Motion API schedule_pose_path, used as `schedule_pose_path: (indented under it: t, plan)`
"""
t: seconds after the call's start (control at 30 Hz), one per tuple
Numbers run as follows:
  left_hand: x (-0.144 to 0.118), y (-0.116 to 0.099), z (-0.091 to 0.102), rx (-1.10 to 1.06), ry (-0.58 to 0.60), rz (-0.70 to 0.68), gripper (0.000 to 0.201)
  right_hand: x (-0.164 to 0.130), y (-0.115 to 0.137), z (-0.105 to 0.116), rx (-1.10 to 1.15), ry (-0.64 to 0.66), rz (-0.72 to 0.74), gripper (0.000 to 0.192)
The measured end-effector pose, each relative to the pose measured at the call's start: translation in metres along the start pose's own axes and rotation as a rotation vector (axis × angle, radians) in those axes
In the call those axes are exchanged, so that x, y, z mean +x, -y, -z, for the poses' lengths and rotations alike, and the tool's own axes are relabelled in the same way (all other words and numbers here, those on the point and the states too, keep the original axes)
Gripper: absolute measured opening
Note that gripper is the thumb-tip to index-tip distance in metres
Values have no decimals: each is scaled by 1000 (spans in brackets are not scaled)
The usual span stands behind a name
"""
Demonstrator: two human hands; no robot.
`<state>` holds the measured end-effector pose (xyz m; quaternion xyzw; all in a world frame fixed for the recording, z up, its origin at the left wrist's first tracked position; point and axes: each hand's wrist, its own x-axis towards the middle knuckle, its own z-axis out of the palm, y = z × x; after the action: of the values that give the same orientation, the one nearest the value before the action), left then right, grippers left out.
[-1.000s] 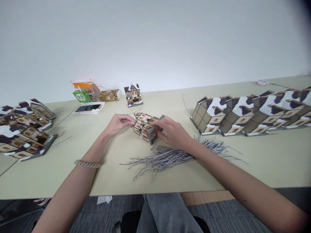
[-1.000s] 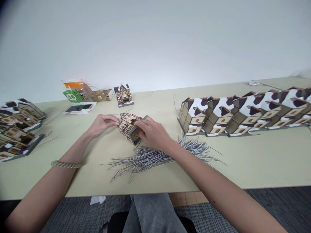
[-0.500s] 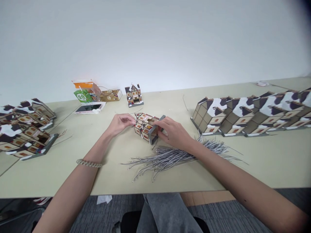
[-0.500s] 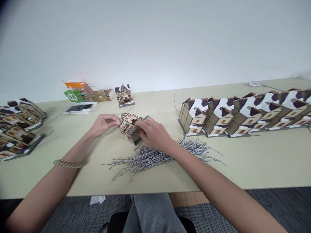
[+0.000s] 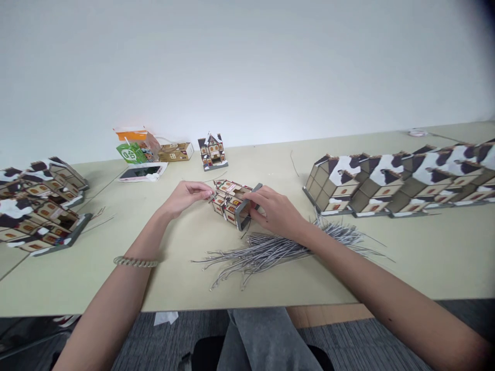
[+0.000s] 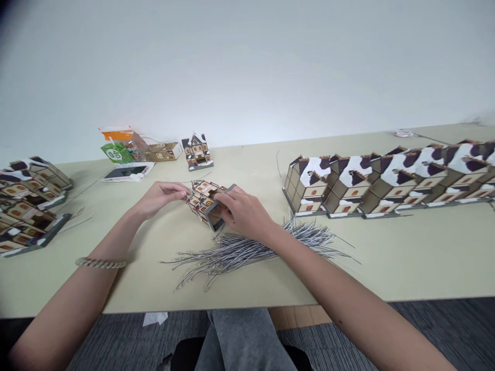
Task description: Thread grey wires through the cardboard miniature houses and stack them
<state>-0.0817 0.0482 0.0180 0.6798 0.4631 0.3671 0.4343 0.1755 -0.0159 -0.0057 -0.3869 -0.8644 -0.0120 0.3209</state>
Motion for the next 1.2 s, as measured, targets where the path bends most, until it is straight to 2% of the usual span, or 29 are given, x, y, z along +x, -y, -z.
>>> schedule_pose_path:
  t: [0.37,0.63,0.77,1.2]
  plan:
    - [0,-1,-9,91,6,-24,31,0,0,0,8,-14,10,27]
    - [-1,-4,-11,-132,10,210,36,0,0,-1,6,-17,6,28]
    - [0,-3,-14,-226,9,286,30,0,0,-1,-8,-14,10,26]
    - [0,0,-22,-279,22,257,27,-1,0,-3,-23,-26,7,25]
